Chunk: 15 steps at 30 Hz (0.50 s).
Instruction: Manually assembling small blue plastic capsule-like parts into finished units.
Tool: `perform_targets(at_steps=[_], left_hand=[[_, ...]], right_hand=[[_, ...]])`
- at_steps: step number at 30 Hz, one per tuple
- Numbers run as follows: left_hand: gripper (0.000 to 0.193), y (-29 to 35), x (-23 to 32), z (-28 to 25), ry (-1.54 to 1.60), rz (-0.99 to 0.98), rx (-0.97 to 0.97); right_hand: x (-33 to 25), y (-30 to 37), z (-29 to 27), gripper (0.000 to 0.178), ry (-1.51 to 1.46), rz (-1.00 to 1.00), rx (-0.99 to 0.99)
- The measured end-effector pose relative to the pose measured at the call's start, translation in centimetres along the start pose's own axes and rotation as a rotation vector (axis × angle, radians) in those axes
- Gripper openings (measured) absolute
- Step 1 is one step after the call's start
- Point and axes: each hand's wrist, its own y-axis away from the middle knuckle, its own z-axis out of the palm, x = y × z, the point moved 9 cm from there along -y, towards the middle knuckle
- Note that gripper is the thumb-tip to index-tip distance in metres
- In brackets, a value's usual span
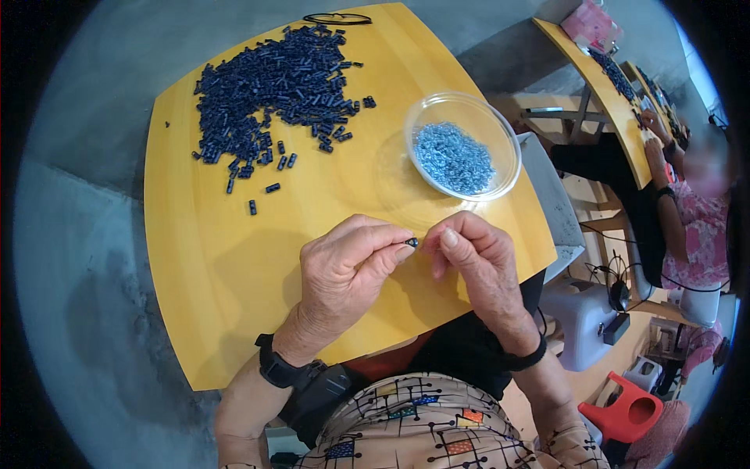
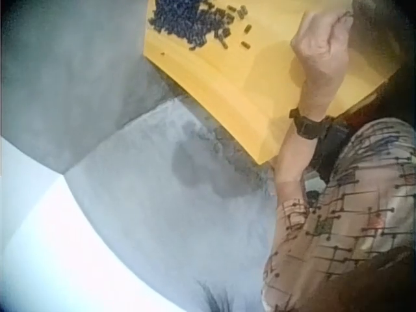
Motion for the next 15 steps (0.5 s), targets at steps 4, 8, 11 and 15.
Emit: perform_targets(at_steps=[4, 8, 11, 15], left_hand=[[0.011, 0.4, -0.8, -2.0, 0.108, -0.126, 0.086], [0.009, 1.0, -1.1, -4.0, 0.111, -0.131, 0.113], [0.007, 1.4, -2.6, -5.3, 0.114, -0.23, 0.152], [0.008, 1.7, -3.5, -6.5, 0.165, -0.262, 0.241]], right_hand=[[-1.6, -0.9, 1.0, 0.014, 0.058, 0.008, -0.002], [-2.4, -2.4, 3.2, 0.017, 0.099, 0.033, -0.02], [-2.9, -3.7, 5.2, 0.025, 0.292, -0.017, -0.104], [-4.6, -2.6, 8.0, 0.028, 0.688, -0.247, -0.256]])
